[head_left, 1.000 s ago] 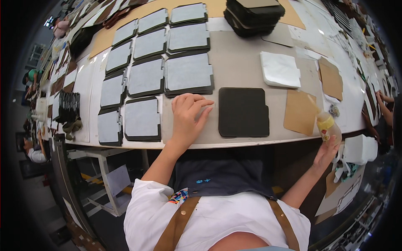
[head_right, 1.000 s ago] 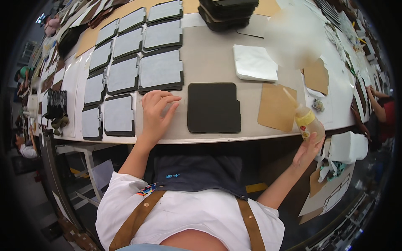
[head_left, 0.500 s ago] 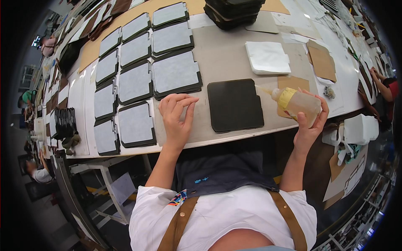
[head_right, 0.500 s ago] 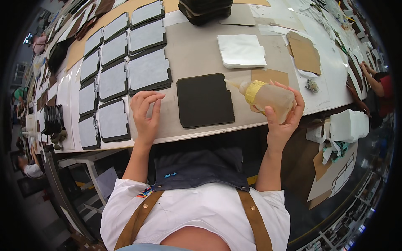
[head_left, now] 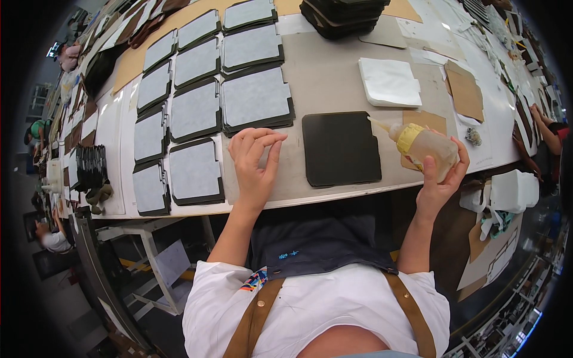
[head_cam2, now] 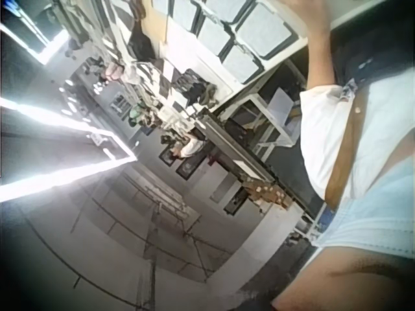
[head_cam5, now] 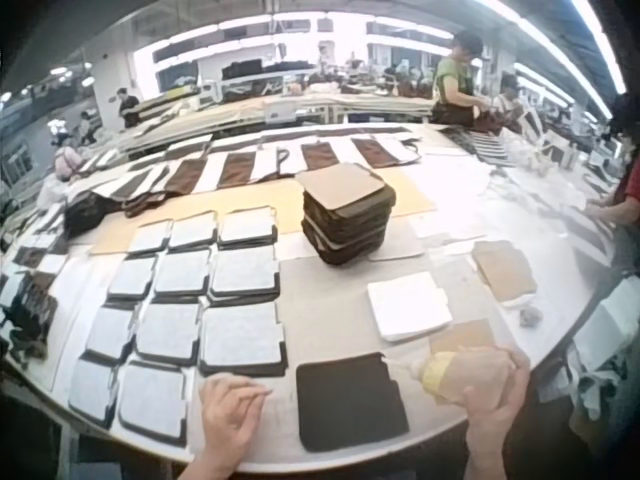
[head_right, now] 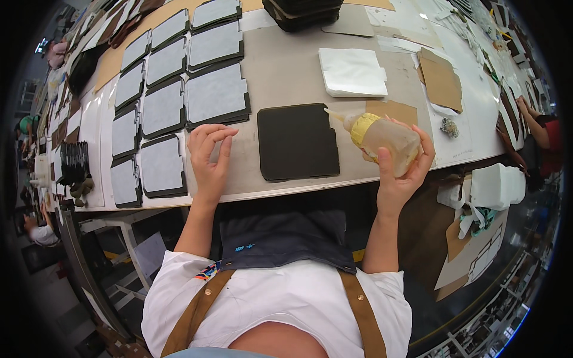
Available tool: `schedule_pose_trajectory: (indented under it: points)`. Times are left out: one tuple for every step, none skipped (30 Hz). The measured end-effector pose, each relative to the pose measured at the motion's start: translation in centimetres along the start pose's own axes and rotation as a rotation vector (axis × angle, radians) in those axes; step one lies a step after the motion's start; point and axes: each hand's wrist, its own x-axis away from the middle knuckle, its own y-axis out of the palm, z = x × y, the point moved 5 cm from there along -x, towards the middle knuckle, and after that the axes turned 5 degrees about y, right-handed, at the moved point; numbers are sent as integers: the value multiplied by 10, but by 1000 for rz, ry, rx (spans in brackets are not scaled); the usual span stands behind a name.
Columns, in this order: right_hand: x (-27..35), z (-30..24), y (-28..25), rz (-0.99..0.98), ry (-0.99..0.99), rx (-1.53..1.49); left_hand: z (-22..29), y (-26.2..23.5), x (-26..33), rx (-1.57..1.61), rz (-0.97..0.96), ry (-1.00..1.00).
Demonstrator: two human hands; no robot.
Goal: The person repeatedly applies glue from a squeeze bottle onto dark rectangular pads, then places a white square sheet on top and presses it down. They stack the finished units to the left and continue the cycle with new pads from a stack on the right.
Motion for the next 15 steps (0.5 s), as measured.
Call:
schedule_pose_trajectory:
  points:
    - [0,0,0,-1,0,-4,0,0,0,0,2,-1]
    - [0,0,1,-2,1,-9,-1,0,0,0,3,-2]
    - [1,0,1,-3,1,-14,-1,0,1,-3,6,-2]
    - [1,0,1,-4,-1,-10,-1,0,1,-6,10,-2]
    - [1,-1,1,-5,-3,-5,-1,0,1,-8,14,-2]
    - [1,-1,1,-7,-4,0,-1,0,1,-8,14,-3]
    - [1,-1,1,-9,-9,4,-1,0,1,-7,14,-4]
    - [1,-1,1,-12,-14,7,-1,0,1,-7,15,-5]
    - [2,-2,2,-14,-19,10,-1,0,0,-5,14,-7]
    - [2,-1,2,-16,-23,10,-1,0,0,-3,12,-9]
    - [2,-1,2,-17,-27,10,-1,0,-1,0,11,-10]
    - [2,-1,2,-18,-32,9,-1,0,0,2,11,-11]
    - [2,-1,2,-16,-38,21,-1,0,0,5,10,-11]
    - [2,-1,1,-14,-43,33,-1,0,0,7,9,-12]
    - [2,-1,1,-12,-49,44,-1,0,0,6,10,-13]
